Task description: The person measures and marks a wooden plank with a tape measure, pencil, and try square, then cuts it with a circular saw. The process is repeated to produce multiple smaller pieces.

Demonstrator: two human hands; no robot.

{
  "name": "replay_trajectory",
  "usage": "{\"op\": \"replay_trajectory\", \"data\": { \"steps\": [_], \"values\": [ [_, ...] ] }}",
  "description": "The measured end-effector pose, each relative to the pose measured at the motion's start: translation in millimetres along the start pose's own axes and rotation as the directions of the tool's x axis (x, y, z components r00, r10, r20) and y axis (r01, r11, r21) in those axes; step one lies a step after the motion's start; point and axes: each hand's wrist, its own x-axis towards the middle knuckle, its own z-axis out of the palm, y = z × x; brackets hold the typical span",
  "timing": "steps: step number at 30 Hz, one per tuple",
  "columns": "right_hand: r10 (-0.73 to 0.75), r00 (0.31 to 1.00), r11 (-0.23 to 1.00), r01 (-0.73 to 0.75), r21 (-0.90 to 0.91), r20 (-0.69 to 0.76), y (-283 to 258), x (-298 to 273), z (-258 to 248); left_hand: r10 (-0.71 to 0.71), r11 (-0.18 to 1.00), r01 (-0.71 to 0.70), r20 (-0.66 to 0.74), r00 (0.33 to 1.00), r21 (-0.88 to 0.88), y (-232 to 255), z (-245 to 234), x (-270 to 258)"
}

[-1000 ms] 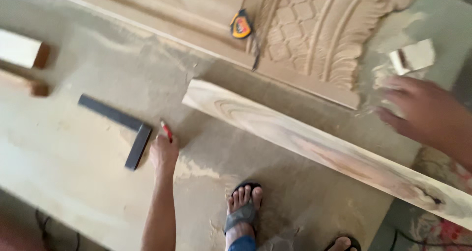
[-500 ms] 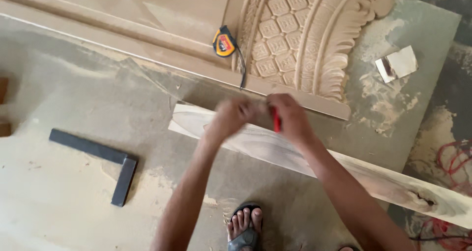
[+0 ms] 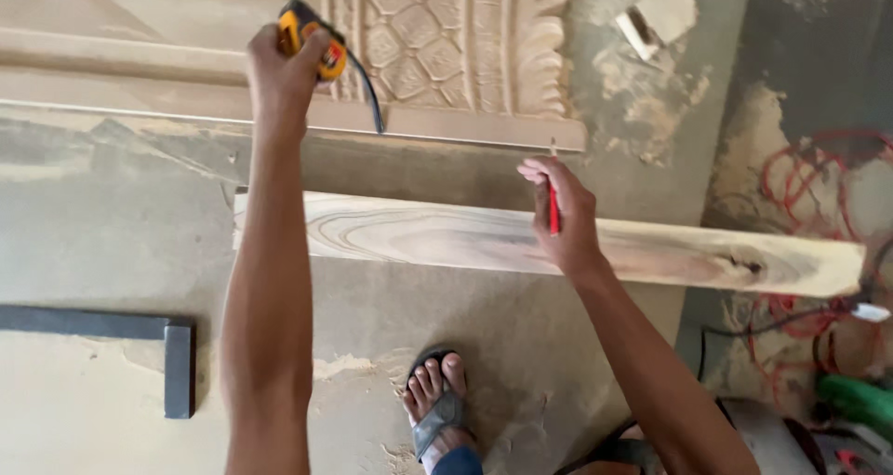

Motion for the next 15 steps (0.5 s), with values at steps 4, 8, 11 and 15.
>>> {"op": "replay_trajectory", "data": {
  "steps": [4, 8, 11, 15],
  "values": [
    [0.409, 0.902, 0.912, -0.402, -0.076, 0.14, -42, -13, 5, 0.13, 0.981, -0.153, 0.186, 0.974, 0.117, 24, 21, -111],
    [-0.279, 0.953, 0.96, 0.274, 0.059, 0.119, -77, -20, 27, -0.137, 0.958, 0.202, 0.296, 0.945, -0.202, 25, 61, -204],
    [-0.238, 0.955, 0.959, 0.203, 0.197, 0.175, -84, -26, 40, -0.25, 0.798, 0.375, 0.307, 0.918, -0.472, 31, 65, -241],
    [-0.145, 0.962, 0.972, 0.094, 0.214, 0.232, -72, -36, 35, -0.381, 0.718, 0.509, 0.343, 0.859, -0.476, 20, 60, -264]
  ]
}}
